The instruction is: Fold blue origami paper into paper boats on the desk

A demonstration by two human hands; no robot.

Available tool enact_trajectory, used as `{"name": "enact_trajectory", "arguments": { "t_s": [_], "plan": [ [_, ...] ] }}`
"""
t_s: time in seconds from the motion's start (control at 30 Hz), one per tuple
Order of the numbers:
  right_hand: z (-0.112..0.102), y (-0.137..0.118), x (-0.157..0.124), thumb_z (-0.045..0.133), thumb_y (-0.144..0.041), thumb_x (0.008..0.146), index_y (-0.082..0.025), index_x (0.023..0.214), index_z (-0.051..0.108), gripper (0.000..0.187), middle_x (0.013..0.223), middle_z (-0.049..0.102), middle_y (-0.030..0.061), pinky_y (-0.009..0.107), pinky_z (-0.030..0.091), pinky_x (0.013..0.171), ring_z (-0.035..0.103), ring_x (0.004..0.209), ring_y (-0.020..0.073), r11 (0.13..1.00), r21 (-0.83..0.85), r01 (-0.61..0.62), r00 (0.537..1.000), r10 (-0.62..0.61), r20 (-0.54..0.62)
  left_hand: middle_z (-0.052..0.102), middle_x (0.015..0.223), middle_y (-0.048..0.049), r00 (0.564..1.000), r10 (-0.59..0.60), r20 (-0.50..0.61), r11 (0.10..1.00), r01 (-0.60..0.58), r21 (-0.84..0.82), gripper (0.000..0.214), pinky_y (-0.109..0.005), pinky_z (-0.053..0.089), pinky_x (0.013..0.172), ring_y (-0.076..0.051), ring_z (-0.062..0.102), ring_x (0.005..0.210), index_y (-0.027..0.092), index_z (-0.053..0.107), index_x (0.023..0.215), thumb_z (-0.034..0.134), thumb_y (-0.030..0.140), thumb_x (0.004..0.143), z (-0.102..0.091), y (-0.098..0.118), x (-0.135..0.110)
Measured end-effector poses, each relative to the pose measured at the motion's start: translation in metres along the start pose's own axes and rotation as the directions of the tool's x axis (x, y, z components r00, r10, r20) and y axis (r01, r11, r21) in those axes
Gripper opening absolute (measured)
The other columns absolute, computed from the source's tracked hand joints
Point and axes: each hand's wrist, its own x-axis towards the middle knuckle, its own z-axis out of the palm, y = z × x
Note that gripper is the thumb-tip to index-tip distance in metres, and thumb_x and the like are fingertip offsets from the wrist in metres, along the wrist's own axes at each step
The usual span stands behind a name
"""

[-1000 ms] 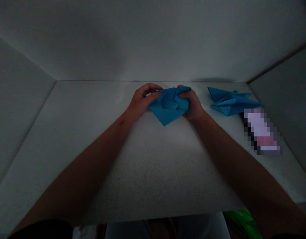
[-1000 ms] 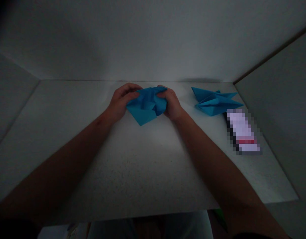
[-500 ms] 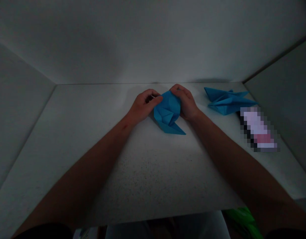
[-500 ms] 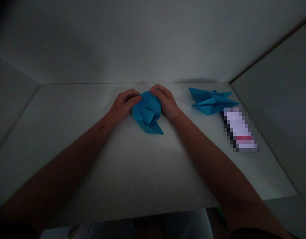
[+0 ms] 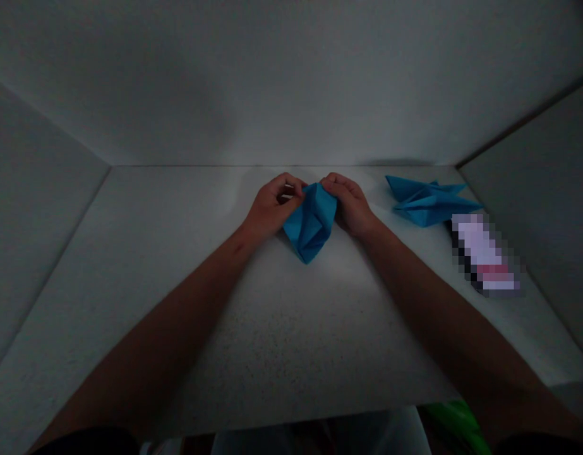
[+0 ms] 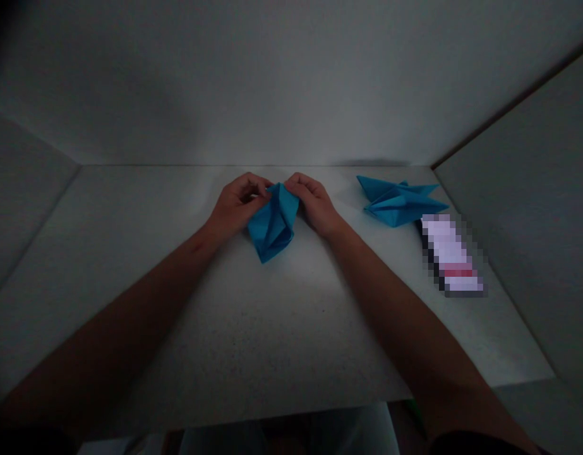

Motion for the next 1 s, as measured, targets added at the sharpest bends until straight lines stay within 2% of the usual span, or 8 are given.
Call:
{"name": "enact_trajectory", "arguments": {
  "t_s": [0.1,0.2,0.3,0.5,0.6,0.7,0.83,1.0],
  "plan": [
    [0.000,0.001,0.001,0.088,-0.056,0.084,-0.024,0.074,0.059,0.045,0.073,0.054,-0.0028,0.027,0.048,0.063,0.051,0.067,0.0143,1.000,-0.001,-0.004,1.000,0.004,-0.006,0.076,0.095,-0.0030,0.998,-0.025,0.065,0.999,0.023,0.034,0.012,-0.028,0.058,0.074,-0.016,0.071,0.084,0.023,0.071,0.100,0.075,0.030,0.091,-0.002,-0.001,-0.002],
    [-0.001,0.001,0.000,0.088,-0.055,0.084,-0.024,0.075,0.061,0.043,0.073,0.054,-0.0029,0.027,0.047,0.062,0.051,0.066,0.0143,1.000,0.004,-0.012,1.000,0.012,-0.001,0.077,0.098,-0.0034,0.994,-0.034,0.105,0.999,0.029,0.044,0.026,-0.028,0.057,0.073,-0.016,0.071,0.081,0.023,0.074,0.108,0.083,0.033,0.086,-0.003,0.001,-0.004],
    [-0.002,0.000,-0.001,0.089,-0.055,0.085,-0.024,0.075,0.060,0.044,0.070,0.052,-0.0039,0.026,0.045,0.059,0.049,0.064,0.0135,1.000,0.011,-0.010,1.000,0.009,0.010,0.078,0.105,-0.0053,0.995,-0.026,0.099,0.999,0.022,0.046,0.031,-0.027,0.058,0.076,-0.015,0.072,0.083,0.021,0.074,0.106,0.087,0.037,0.083,-0.003,0.003,-0.005],
    [0.000,-0.001,0.000,0.085,-0.057,0.089,-0.025,0.074,0.055,0.046,0.068,0.049,-0.0044,0.026,0.044,0.056,0.048,0.061,0.0135,0.999,0.002,-0.044,0.999,0.044,-0.016,0.078,0.095,-0.0035,0.995,-0.026,0.099,0.995,0.015,0.101,0.030,-0.026,0.056,0.068,-0.015,0.071,0.076,0.022,0.074,0.104,0.086,0.039,0.082,0.000,0.004,-0.005],
    [0.001,-0.001,0.000,0.088,-0.057,0.085,-0.025,0.074,0.055,0.047,0.068,0.050,-0.0043,0.026,0.044,0.056,0.047,0.061,0.0132,0.999,-0.010,-0.036,0.999,0.036,-0.003,0.078,0.091,-0.0035,0.997,-0.022,0.078,0.992,0.012,0.126,0.024,-0.026,0.054,0.064,-0.015,0.069,0.073,0.022,0.074,0.095,0.082,0.043,0.087,0.001,0.002,-0.004],
    [0.002,-0.002,0.000,0.089,-0.059,0.082,-0.025,0.073,0.055,0.049,0.068,0.050,-0.0040,0.027,0.045,0.056,0.046,0.061,0.0133,1.000,-0.011,-0.021,1.000,0.021,0.004,0.076,0.085,-0.0030,0.998,-0.039,0.048,0.991,0.032,0.128,0.027,-0.026,0.053,0.063,-0.015,0.067,0.070,0.022,0.073,0.091,0.080,0.048,0.090,0.001,0.001,-0.003],
    [0.001,-0.001,0.000,0.087,-0.063,0.084,-0.026,0.074,0.053,0.051,0.066,0.046,-0.0040,0.028,0.043,0.054,0.045,0.060,0.0144,0.999,-0.039,-0.033,0.999,0.032,-0.028,0.074,0.085,-0.0026,0.997,-0.080,-0.020,0.996,0.080,0.031,0.025,-0.028,0.056,0.067,-0.017,0.069,0.077,0.023,0.070,0.089,0.076,0.047,0.089,-0.002,0.000,0.001],
    [0.000,0.001,0.000,0.086,-0.058,0.087,-0.025,0.072,0.054,0.048,0.067,0.046,-0.0033,0.029,0.042,0.054,0.043,0.060,0.0145,0.998,-0.050,-0.034,0.999,0.033,-0.022,0.070,0.082,-0.0023,0.988,-0.105,-0.110,0.991,0.095,-0.092,0.029,-0.033,0.060,0.075,-0.020,0.071,0.084,0.025,0.058,0.080,0.068,0.049,0.092,-0.006,-0.007,0.009]
  ]
}}
